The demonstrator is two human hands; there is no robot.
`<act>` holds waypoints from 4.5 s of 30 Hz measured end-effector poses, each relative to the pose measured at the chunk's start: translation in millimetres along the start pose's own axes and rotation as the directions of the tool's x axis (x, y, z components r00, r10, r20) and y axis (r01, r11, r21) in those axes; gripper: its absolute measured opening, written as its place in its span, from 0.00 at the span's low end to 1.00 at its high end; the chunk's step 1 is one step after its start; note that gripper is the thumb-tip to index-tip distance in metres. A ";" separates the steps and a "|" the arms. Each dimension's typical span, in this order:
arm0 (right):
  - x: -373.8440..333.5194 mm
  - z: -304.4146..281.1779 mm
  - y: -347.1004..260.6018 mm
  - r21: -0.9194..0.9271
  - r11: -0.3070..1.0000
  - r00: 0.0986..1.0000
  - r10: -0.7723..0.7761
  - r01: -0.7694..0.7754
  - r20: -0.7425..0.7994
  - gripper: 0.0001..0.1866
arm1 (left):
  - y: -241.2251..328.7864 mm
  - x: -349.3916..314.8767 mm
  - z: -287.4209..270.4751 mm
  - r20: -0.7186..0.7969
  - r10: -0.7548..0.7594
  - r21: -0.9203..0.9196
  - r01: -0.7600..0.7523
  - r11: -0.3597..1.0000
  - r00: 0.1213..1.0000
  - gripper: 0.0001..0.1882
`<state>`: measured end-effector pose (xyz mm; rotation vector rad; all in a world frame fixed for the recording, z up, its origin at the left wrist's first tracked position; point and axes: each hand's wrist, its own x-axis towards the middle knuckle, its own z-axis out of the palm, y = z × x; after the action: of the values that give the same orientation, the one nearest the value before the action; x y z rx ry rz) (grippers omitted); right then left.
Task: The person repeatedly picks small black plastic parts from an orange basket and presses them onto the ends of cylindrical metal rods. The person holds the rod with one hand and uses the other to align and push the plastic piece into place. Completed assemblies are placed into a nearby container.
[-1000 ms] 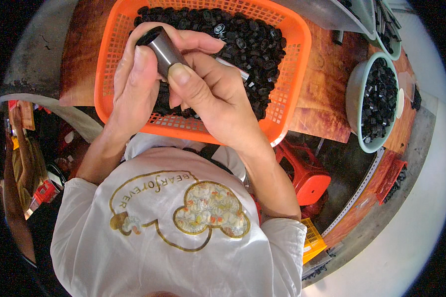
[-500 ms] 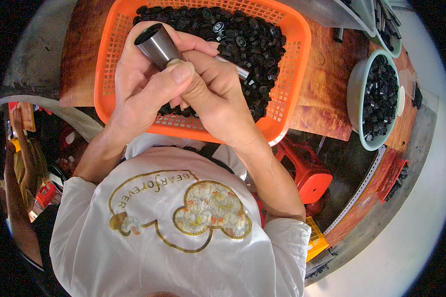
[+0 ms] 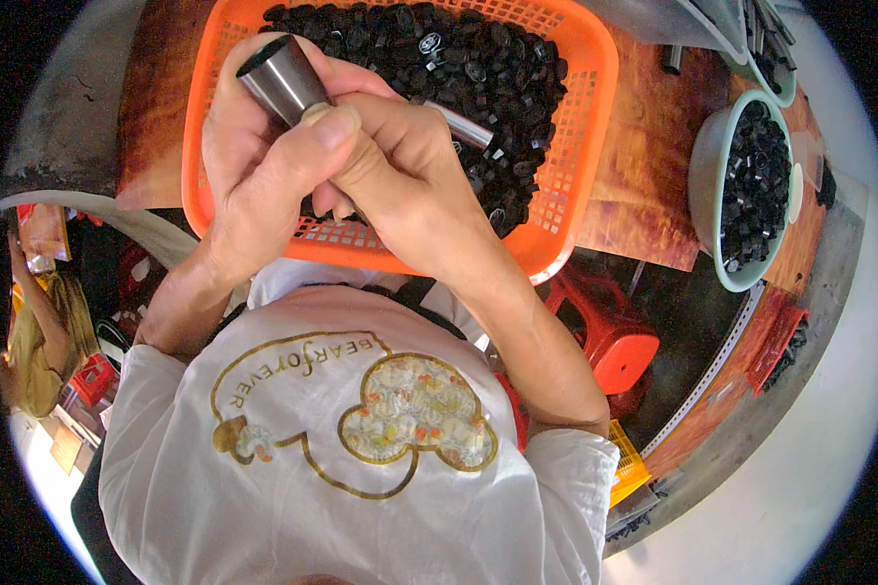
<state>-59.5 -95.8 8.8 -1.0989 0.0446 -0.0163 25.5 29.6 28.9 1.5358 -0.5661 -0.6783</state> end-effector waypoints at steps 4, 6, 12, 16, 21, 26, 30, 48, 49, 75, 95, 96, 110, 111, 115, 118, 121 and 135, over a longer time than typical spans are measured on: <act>6.3 -2.5 1.3 0.018 1.000 0.999 -0.001 0.001 0.038 0.19 | 3.9 -1.7 7.0 -0.126 0.019 -0.036 -0.024 0.999 0.992 0.18; 7.5 -1.1 2.3 0.027 0.999 0.999 0.023 -0.023 0.025 0.19 | 4.0 -1.9 7.6 -0.167 0.026 -0.030 -0.031 0.999 0.986 0.17; 12.3 4.2 3.2 -0.036 0.998 0.991 0.041 -0.046 -0.125 0.22 | -1.9 7.7 -0.8 -0.035 -0.003 -0.033 0.002 0.999 0.999 0.19; 8.6 0.8 -4.9 -0.062 0.981 0.963 0.168 -0.185 -0.211 0.30 | -7.4 19.7 -0.4 -0.032 -0.093 -0.317 0.078 0.945 0.995 0.22; 2.9 -2.6 -6.4 -0.093 0.977 0.968 0.175 -0.194 -0.179 0.34 | -4.8 14.8 -4.2 0.050 -0.031 -0.282 0.043 0.958 0.998 0.23; -2.1 -6.1 -8.9 -0.324 0.946 0.993 -0.039 0.001 -0.111 0.25 | -9.5 17.3 -4.3 0.136 0.097 -0.359 -0.042 0.932 0.986 0.22; -2.9 -11.8 -18.9 -0.455 0.883 0.985 -0.162 0.116 -0.063 0.22 | -15.4 21.6 -1.5 0.140 0.156 -0.398 -0.089 0.913 0.978 0.22; -101.9 -217.2 -158.0 -0.835 0.171 0.504 -0.728 -0.524 -0.465 0.11 | -10.7 36.9 5.7 -0.121 0.136 -0.515 -0.180 0.838 0.983 0.18; -106.7 -239.3 -165.2 -0.787 -0.045 0.554 -0.735 -0.615 -0.391 0.14 | -10.3 37.0 7.0 -0.114 0.137 -0.514 -0.176 0.840 0.984 0.18; -63.4 -146.3 -154.8 -0.543 0.836 0.781 -0.394 0.086 -0.484 0.10 | -6.1 37.0 2.6 0.193 -0.004 -0.604 0.123 0.787 0.981 0.23; 0.4 -48.2 -54.8 -0.212 0.897 0.906 -0.413 0.388 -0.092 0.12 | -7.4 28.0 -1.3 0.374 0.084 -0.492 0.120 0.862 0.924 0.26; -0.9 -46.8 -55.7 -0.223 0.898 0.911 -0.406 0.381 -0.079 0.13 | -7.1 28.0 -1.0 0.376 0.085 -0.492 0.122 0.862 0.923 0.26; 4.5 -44.1 -113.6 -0.829 0.322 0.885 -0.251 0.458 0.392 0.16 | -1.6 25.5 3.3 0.453 -0.038 -0.422 0.252 0.871 0.890 0.24; 3.6 -43.1 -116.9 -0.847 0.351 0.916 -0.187 0.400 0.355 0.16 | -1.9 25.6 3.4 0.461 -0.038 -0.427 0.258 0.867 0.887 0.23; -0.2 -41.6 -123.2 -0.878 0.423 0.972 -0.041 0.225 0.230 0.17 | -4.2 26.0 3.6 0.488 -0.010 -0.484 0.281 0.829 0.873 0.23; -1.3 -45.1 -121.4 -0.863 0.449 0.972 -0.062 0.232 0.229 0.17 | -5.5 25.8 3.1 0.489 0.009 -0.494 0.268 0.827 0.872 0.22; -1.7 -50.4 -118.3 -0.805 0.538 0.968 -0.121 0.250 0.220 0.16 | -5.2 25.3 1.7 0.481 0.019 -0.522 0.269 0.809 0.877 0.21; 1.4 -49.8 -107.0 -0.632 0.713 0.952 -0.245 0.304 0.181 0.18 | -7.2 27.4 2.0 0.455 0.113 -0.603 0.213 0.769 0.883 0.23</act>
<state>-59.3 -188.8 81.4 -1.8116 -0.2108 -0.2412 42.9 9.3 19.3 0.7287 -0.5666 -1.1689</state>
